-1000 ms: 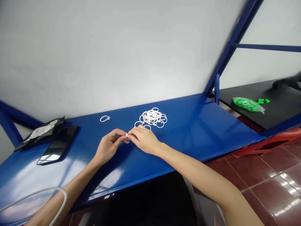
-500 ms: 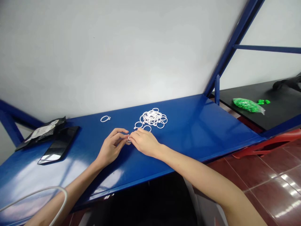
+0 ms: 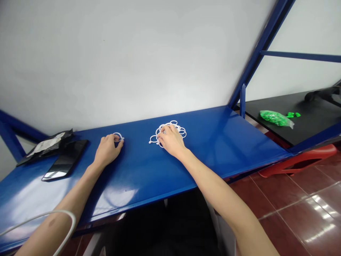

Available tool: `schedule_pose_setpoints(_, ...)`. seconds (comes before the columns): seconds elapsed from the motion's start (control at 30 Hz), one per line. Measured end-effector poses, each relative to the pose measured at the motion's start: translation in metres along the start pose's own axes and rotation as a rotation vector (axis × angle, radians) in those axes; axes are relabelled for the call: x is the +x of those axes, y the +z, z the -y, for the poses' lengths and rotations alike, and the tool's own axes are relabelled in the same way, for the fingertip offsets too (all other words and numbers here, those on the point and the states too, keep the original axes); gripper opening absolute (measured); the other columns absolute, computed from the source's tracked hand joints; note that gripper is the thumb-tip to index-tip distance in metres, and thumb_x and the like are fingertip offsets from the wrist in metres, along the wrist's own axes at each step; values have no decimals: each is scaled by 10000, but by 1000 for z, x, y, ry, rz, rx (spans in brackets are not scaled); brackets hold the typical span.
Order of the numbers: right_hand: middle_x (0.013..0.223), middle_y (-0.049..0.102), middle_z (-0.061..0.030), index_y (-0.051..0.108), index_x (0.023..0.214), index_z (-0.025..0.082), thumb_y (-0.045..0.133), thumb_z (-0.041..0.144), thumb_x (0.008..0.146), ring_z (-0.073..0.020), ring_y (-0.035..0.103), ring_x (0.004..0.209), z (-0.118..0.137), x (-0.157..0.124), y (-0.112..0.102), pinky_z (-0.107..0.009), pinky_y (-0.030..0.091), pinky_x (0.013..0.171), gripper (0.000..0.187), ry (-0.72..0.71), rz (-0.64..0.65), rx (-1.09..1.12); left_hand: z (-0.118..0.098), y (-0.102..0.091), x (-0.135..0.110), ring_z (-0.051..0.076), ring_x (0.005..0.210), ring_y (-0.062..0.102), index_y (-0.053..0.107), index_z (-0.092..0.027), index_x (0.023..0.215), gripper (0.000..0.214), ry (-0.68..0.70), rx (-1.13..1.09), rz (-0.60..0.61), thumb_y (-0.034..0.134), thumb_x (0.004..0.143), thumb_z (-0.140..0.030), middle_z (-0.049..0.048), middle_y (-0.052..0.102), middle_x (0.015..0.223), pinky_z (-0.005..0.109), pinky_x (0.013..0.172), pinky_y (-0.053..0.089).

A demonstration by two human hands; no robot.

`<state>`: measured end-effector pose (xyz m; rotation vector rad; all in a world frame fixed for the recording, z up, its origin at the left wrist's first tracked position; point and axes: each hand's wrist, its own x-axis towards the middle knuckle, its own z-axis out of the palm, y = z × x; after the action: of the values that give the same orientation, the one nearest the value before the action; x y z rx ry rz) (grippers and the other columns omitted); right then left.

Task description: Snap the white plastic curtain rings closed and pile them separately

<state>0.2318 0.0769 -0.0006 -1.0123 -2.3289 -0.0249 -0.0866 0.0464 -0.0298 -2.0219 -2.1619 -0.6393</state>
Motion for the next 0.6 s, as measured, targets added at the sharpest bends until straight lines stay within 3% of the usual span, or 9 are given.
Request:
schedule_pose_setpoints(0.17,1138,651,-125,773,1036,190,579,215,989,-304,495,1107,3,-1,-3,-480,487,977,201,31,-24,15,-11,-11,-4,340,995,577,642,-194,992,257,22,117,39,487,949,-394,146,692,1035,454,846,474)
schedule_pose_setpoints(0.33,1136,658,-123,754,1046,181,532,233,1015,-296,507,1117,11,-2,-7,-465,487,981,230,58,-62,39,-29,-23,-17,334,996,572,658,-206,955,280,86,117,88,455,982,-398,114,712,1039,439,834,436)
schedule_pose_setpoints(0.43,1160,667,-99,727,1093,202,556,254,1009,-274,527,1149,22,-4,-7,-450,489,1003,198,4,-51,145,-51,-33,-28,285,953,579,651,-216,955,272,158,-116,128,462,988,-409,75,720,999,396,833,433)
schedule_pose_setpoints(0.6,1236,679,-89,663,1156,200,570,257,1007,-232,585,1169,43,-8,-4,-416,481,1027,185,-129,65,362,-83,-44,-44,162,736,576,608,-219,944,340,189,-649,362,433,1014,-501,-9,633,790,290,719,450)
